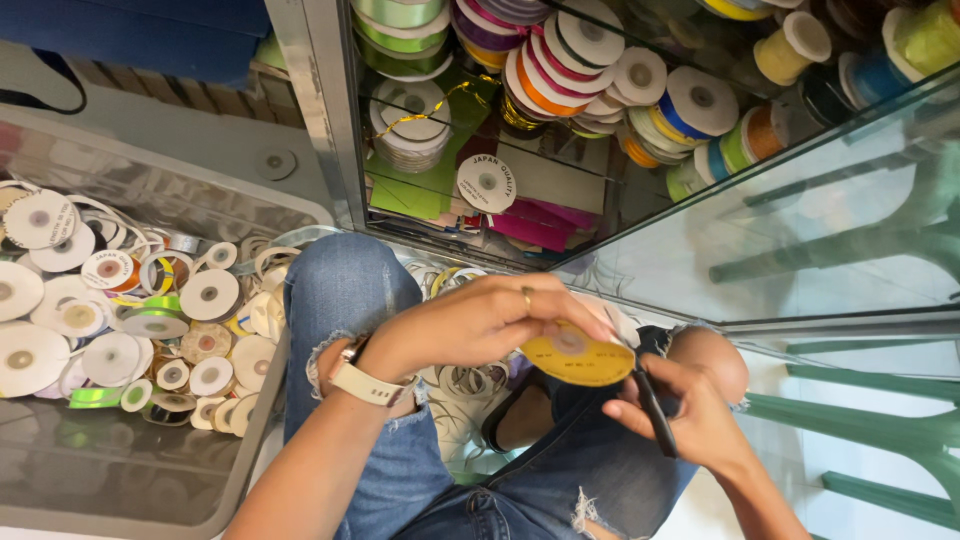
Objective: The person sits on the floor and uses scissors to cut the paper labels off spools of ribbon. They remove the label from a white spool, then a yellow spool, and place the trimmed spools into a nearby bin.
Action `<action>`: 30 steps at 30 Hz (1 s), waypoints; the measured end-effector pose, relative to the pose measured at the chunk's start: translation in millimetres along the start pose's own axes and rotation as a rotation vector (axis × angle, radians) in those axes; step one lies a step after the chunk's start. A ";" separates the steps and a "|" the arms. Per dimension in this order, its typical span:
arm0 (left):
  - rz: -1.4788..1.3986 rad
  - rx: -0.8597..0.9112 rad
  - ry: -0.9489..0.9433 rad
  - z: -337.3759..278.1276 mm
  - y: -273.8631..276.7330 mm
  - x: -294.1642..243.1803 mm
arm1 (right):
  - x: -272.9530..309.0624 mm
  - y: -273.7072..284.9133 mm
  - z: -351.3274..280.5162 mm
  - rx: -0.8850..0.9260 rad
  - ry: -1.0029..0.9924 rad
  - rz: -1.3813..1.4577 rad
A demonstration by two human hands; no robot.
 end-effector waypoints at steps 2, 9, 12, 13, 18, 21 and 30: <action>-0.003 0.007 -0.011 0.0 -1.9 1.2 | 1.3 -1.5 2.7 0.008 -0.044 -0.020; 0.026 0.055 -0.019 -4.2 1.4 4.6 | -5.7 -3.2 6.0 0.033 0.006 0.067; 0.040 0.062 -0.031 -2.4 3.9 0.2 | -14.7 -0.5 4.1 0.023 -0.014 0.033; 0.038 0.061 -0.031 -2.3 4.3 -1.0 | -17.7 2.0 4.4 0.024 -0.016 0.032; 0.168 0.043 0.081 -2.8 2.5 0.5 | -24.3 12.5 4.9 0.074 -0.018 0.010; 0.075 -0.128 0.256 7.4 11.2 -12.0 | -18.9 12.0 7.5 0.054 -0.046 0.107; -0.188 -0.406 0.113 -3.2 -6.9 8.2 | -2.6 -2.2 9.7 -0.128 -0.034 0.203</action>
Point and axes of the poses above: each hand's wrist, its own z-axis towards the middle knuckle, its own y-axis out of the back of the hand, x = y × z, the point moved 3 cm from there along z, towards the middle knuckle, and after that the axes turned 11 degrees about -y, right-handed, at the moved point
